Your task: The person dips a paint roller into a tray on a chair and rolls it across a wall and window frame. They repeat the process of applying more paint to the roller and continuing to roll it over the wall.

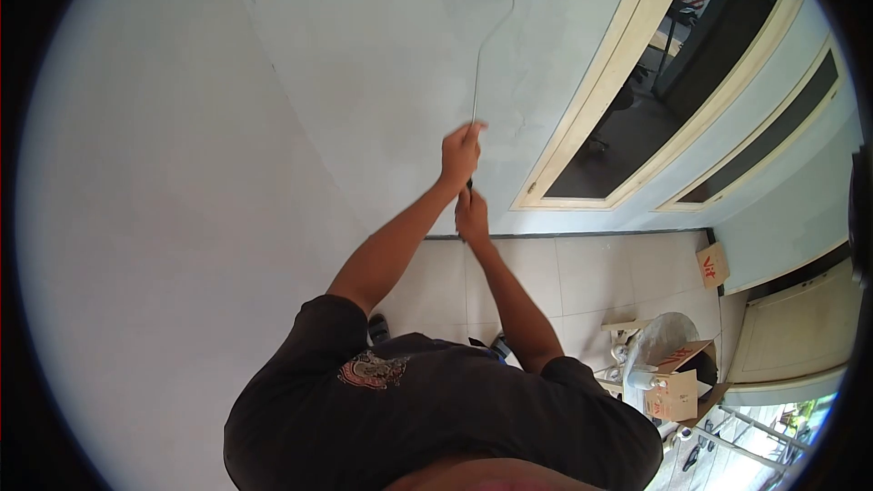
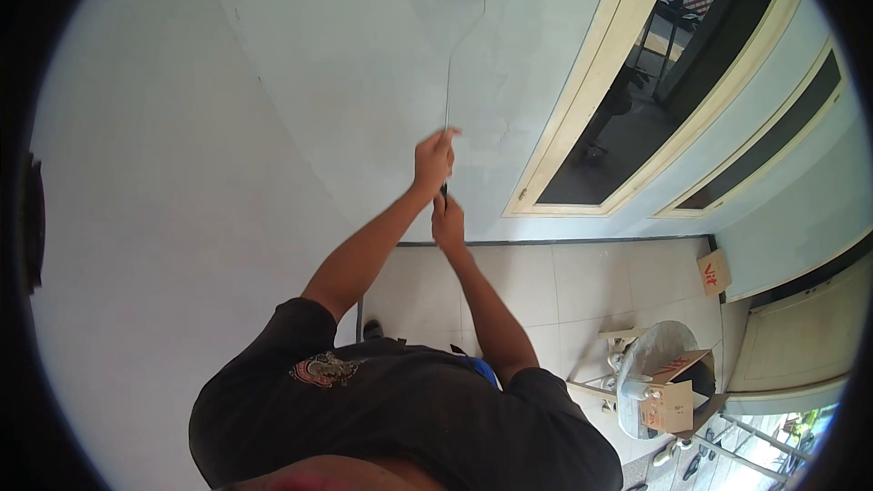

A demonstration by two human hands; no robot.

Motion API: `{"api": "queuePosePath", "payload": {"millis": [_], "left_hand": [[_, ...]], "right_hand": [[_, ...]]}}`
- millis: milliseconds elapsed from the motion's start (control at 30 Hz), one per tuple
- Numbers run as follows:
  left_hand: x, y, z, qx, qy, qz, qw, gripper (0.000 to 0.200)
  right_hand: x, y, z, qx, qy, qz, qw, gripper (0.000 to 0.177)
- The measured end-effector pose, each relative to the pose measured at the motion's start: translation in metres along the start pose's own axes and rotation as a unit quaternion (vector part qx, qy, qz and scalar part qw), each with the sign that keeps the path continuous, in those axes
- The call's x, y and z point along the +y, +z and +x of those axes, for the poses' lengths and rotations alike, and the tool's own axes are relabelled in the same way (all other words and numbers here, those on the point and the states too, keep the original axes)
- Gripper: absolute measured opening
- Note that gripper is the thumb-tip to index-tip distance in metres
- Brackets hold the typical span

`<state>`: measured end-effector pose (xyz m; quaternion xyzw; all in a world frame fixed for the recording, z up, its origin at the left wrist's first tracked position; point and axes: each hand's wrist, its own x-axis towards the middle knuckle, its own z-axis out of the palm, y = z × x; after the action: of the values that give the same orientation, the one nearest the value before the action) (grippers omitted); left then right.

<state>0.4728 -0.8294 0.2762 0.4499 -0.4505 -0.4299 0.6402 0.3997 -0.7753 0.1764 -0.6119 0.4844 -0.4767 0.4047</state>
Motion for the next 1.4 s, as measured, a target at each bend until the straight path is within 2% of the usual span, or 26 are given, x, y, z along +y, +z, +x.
{"api": "queuePosePath", "payload": {"millis": [67, 100, 167, 200, 267, 367, 400, 433, 567, 600, 667, 767, 800, 833, 900, 933, 1000, 1033, 1100, 1133, 1167, 1267, 1300, 1333, 1400], "left_hand": [[-0.066, -0.017, -0.055, 0.008, -0.098, -0.001, 0.995, 0.033], [-0.101, -0.023, -0.077, 0.004, -0.099, 0.023, 0.995, 0.034], [-0.155, -0.026, -0.107, 0.033, -0.09, 0.062, 0.993, 0.036], [-0.159, -0.024, -0.113, 0.033, -0.095, 0.062, 0.993, 0.036], [-0.16, -0.017, -0.112, 0.063, -0.066, 0.082, 0.992, 0.036], [-0.098, 0.0, -0.079, 0.065, -0.046, 0.046, 0.996, 0.034], [-0.07, 0.007, -0.072, 0.057, -0.063, 0.012, 0.996, 0.033], [-0.04, 0.017, -0.055, 0.052, -0.044, -0.027, 0.997, 0.033], [0.093, 0.035, 0.003, 0.003, -0.011, -0.171, 0.985, 0.033], [0.112, 0.036, 0.011, 0.0, 0.016, -0.168, 0.986, 0.032], [0.113, 0.027, 0.014, -0.007, 0.016, -0.156, 0.988, 0.032], [0.049, 0.004, -0.02, 0.023, -0.018, -0.059, 0.998, 0.032], [0.01, -0.005, -0.039, 0.045, -0.03, -0.002, 0.999, 0.032], [-0.037, -0.014, -0.06, 0.091, 0.025, 0.094, 0.991, 0.032], [-0.115, -0.034, -0.109, 0.105, -0.014, 0.147, 0.983, 0.031], [-0.141, -0.042, -0.122, 0.107, -0.019, 0.181, 0.977, 0.031], [-0.141, -0.041, -0.126, 0.113, -0.022, 0.181, 0.977, 0.031], [-0.134, -0.039, -0.127, 0.12, -0.023, 0.178, 0.976, 0.031], [-0.105, -0.037, -0.115, 0.099, -0.032, 0.168, 0.98, 0.03], [-0.083, -0.033, -0.101, 0.097, -0.029, 0.136, 0.985, 0.03], [-0.058, -0.027, -0.084, 0.095, -0.028, 0.105, 0.989, 0.029], [0.027, -0.007, -0.02, 0.07, 0.056, 0.049, 0.995, 0.029], [0.053, -0.003, -0.002, 0.058, 0.059, 0.042, 0.996, 0.029], [0.066, -0.001, 0.009, 0.048, 0.063, 0.035, 0.996, 0.03], [0.054, -0.003, 0.012, 0.047, 0.061, 0.034, 0.996, 0.03]], "right_hand": [[0.057, 0.006, -0.066, -0.002, -0.011, -0.069, 0.998, 0.05], [0.06, 0.001, -0.097, -0.053, 0.128, -0.032, 0.99, 0.05], [0.069, -0.005, -0.13, -0.077, 0.193, -0.039, 0.977, 0.048], [0.085, -0.003, -0.138, -0.078, 0.198, -0.04, 0.976, 0.048], [0.112, -0.002, -0.135, -0.036, 0.118, -0.069, 0.99, 0.047], [0.094, -0.015, -0.1, -0.024, 0.054, -0.081, 0.995, 0.045], [0.062, -0.025, -0.081, -0.017, 0.029, -0.112, 0.993, 0.043], [0.03, -0.034, -0.059, 0.007, -0.041, -0.139, 0.989, 0.041], [-0.131, -0.071, 0.006, -0.02, -0.004, -0.117, 0.993, 0.04], [-0.149, -0.072, 0.015, -0.032, 0.009, -0.112, 0.993, 0.04], [-0.136, -0.06, 0.018, -0.008, -0.049, -0.103, 0.993, 0.04], [-0.067, -0.027, -0.022, -0.012, -0.013, -0.094, 0.995, 0.039], [-0.03, -0.012, -0.047, -0.012, 0.002, -0.094, 0.995, 0.039], [0.014, 0.002, -0.076, -0.022, -0.001, -0.098, 0.995, 0.044], [0.077, 0.02, -0.135, -0.04, 0.066, -0.098, 0.992, 0.048], [0.06, 0.015, -0.153, -0.082, 0.174, -0.064, 0.979, 0.048], [0.06, 0.016, -0.159, -0.093, 0.223, -0.053, 0.969, 0.047], [0.062, 0.018, -0.16, -0.094, 0.231, -0.053, 0.967, 0.047], [0.065, 0.023, -0.144, -0.048, 0.107, -0.064, 0.991, 0.046], [0.052, 0.022, -0.128, -0.049, 0.114, -0.053, 0.991, 0.042], [0.032, 0.019, -0.105, -0.049, 0.124, -0.042, 0.99, 0.04], [-0.041, 0.007, -0.026, -0.008, 0.002, -0.035, 0.999, 0.04], [-0.069, 0.001, -0.007, -0.015, 0.022, -0.032, 0.999, 0.041], [-0.069, 0.002, 0.003, -0.015, 0.026, -0.035, 0.999, 0.041], [-0.068, 0.007, 0.015, 0.007, 0.0, -0.013, 1.0, 0.042]]}}
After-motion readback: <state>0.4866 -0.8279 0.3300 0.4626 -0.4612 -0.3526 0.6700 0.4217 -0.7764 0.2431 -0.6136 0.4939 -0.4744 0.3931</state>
